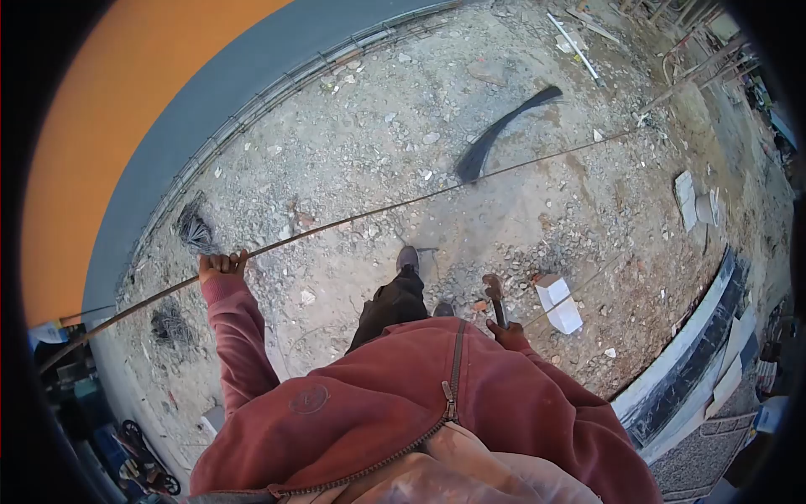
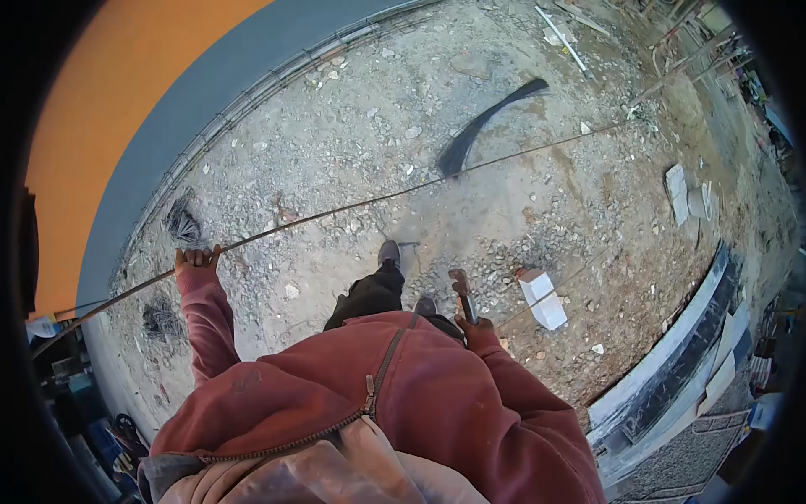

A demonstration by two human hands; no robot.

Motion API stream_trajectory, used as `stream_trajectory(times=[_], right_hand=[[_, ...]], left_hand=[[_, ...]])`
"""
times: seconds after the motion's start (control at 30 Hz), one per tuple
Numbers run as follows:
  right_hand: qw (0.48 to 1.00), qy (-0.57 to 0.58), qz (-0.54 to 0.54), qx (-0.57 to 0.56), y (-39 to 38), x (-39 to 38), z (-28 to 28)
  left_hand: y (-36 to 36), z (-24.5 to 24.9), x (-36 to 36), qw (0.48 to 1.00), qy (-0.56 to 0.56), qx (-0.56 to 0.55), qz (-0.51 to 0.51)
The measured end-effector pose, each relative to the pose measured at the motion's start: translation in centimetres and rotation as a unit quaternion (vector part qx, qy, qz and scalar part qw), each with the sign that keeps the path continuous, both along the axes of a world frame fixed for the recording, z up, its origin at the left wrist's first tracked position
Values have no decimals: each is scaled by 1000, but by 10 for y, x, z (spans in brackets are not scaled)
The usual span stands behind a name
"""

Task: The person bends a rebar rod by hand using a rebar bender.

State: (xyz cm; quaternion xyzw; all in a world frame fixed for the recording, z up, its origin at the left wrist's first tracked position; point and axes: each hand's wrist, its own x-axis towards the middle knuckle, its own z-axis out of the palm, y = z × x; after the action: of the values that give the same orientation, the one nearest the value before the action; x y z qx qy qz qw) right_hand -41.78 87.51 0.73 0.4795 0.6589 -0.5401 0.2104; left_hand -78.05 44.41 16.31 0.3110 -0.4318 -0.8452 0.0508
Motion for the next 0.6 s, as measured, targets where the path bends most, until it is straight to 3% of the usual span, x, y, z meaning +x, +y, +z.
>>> stream_trajectory(times=[0.13, 0.33, 0.43, 0.6], right_hand=[[996, -55, 73, 20, 4, 60, -20], [966, -137, 210, 57, 22, 156, -37], [949, -147, 269, 77, 32, 156, -45], [947, -106, 291, 80, 34, 110, -44]], left_hand=[[-13, 11, 87, 995, -34, -21, 97], [1, 31, 165, 995, -35, -42, 85], [-3, 56, 188, 995, -48, -55, 69], [-37, 80, 220, 994, 26, -107, 15]])
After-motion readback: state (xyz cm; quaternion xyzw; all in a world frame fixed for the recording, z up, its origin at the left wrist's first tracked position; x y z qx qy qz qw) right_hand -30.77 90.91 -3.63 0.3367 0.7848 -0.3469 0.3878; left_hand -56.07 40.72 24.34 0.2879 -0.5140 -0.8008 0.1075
